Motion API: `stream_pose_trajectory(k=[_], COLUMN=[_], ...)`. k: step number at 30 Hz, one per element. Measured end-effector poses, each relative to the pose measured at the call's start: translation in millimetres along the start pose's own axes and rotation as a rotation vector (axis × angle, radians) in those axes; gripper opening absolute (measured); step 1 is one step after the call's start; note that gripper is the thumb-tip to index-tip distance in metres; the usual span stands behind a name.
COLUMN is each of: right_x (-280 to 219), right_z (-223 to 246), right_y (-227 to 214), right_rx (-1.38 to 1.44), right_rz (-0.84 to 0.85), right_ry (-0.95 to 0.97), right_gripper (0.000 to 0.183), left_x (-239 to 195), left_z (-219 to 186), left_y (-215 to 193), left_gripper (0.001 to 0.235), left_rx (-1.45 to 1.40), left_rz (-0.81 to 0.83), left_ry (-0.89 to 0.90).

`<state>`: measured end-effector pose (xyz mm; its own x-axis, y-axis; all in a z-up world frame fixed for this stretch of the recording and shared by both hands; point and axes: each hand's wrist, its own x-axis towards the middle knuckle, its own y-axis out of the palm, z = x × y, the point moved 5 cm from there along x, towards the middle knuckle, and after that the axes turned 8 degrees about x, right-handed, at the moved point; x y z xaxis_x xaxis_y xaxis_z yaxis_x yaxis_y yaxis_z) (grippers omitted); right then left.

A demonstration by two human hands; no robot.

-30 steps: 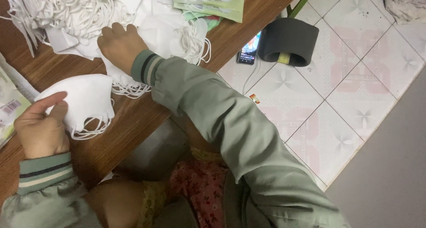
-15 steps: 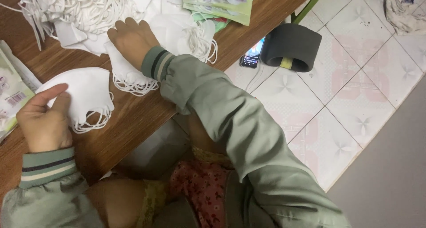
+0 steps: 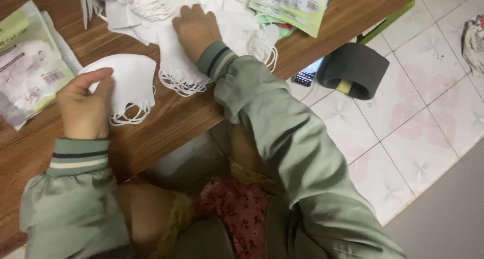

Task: Folding and stacking white face masks on a wooden table.

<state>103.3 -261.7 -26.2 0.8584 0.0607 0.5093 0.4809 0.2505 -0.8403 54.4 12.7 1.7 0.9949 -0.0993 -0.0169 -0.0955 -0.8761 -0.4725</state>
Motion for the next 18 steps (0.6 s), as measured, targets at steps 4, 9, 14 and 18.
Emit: stream_pose_trajectory(k=[4, 9, 14, 18], right_x=[1.3, 1.0, 3.0, 4.3], right_z=[-15.9, -20.2, -22.8, -26.3], right_y=[18.2, 28.5, 28.8, 36.7], right_rx=[0.051, 0.049, 0.038, 0.012], right_rz=[0.112, 0.196, 0.257, 0.332], right_ry=[0.108, 0.139, 0.183, 0.165], right_gripper=[0.011, 0.02, 0.034, 0.026], left_x=[-0.4, -3.6, -1.5, 0.2], left_z=[-2.5, -8.2, -0.1, 2.5], left_y=[-2.4, -2.4, -0.7, 1.0], left_gripper=[0.015, 0.017, 0.014, 0.016], left_rx=[0.021, 0.023, 0.017, -0.001], left_rz=[0.002, 0.016, 0.018, 0.025], left_ry=[0.028, 0.021, 0.033, 0.098])
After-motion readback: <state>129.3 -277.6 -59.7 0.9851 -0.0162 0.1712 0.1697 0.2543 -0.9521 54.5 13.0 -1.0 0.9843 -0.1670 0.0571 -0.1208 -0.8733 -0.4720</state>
